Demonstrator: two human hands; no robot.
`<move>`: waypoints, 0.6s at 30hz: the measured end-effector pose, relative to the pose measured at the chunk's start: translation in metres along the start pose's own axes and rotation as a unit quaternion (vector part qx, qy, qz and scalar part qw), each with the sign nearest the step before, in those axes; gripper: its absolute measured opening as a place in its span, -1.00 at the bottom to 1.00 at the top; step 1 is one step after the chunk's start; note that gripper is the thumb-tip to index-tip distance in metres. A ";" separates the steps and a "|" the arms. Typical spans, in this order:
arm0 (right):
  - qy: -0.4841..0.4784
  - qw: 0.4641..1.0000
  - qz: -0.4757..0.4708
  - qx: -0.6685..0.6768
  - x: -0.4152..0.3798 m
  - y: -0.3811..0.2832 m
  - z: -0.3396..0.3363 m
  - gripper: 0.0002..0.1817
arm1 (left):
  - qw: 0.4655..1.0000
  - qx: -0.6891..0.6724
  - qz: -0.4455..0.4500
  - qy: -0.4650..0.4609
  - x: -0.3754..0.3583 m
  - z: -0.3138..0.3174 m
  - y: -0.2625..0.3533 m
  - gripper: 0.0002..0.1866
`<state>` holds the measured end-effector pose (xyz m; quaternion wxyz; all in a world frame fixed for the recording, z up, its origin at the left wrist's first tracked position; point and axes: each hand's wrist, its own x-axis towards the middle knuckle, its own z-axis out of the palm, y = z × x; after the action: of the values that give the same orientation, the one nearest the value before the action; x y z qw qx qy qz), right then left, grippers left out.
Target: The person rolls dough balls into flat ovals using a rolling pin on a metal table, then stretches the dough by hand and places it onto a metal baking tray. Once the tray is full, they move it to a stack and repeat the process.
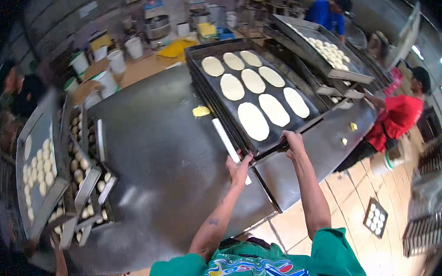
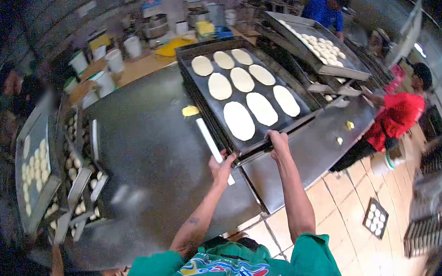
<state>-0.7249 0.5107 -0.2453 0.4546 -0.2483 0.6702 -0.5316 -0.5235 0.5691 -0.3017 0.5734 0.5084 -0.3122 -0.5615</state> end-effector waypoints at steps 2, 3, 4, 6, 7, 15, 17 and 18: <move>0.040 0.998 -0.021 0.042 -0.042 -0.019 -0.003 -0.85 | 0.997 0.056 0.028 0.034 -0.001 -0.001 0.015 -0.53; 0.034 0.997 -0.009 0.069 -0.056 -0.020 -0.015 -0.88 | 0.999 0.022 0.035 0.031 0.002 0.000 0.009 -0.55; 0.027 0.995 0.001 0.097 -0.066 -0.018 -0.027 -0.88 | 0.998 0.040 0.031 0.032 0.000 0.000 0.009 -0.54; 0.060 0.987 0.004 0.146 -0.081 0.000 -0.062 -0.84 | 0.999 -0.008 0.030 0.031 -0.003 0.003 0.002 -0.46; 0.093 0.982 -0.011 0.163 -0.103 0.000 -0.077 -0.87 | 0.999 0.024 0.020 0.007 -0.001 -0.002 0.000 -0.40; 0.252 0.951 -0.016 0.176 -0.212 0.021 -0.166 -0.93 | 0.992 -0.118 -0.050 -0.001 -0.014 -0.019 0.039 -0.44; 0.259 0.953 -0.022 0.157 -0.203 0.053 -0.174 -0.90 | 0.995 -0.091 0.007 -0.036 -0.017 -0.018 0.046 -0.46; 0.264 0.953 0.007 0.152 -0.198 0.063 -0.177 -0.91 | 0.996 -0.064 0.017 -0.053 -0.021 -0.015 0.049 -0.47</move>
<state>-0.7783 0.7782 -0.2321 0.2979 -0.0225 0.6794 -0.6701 -0.4972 0.5851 -0.2554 0.5968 0.4353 -0.3139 -0.5965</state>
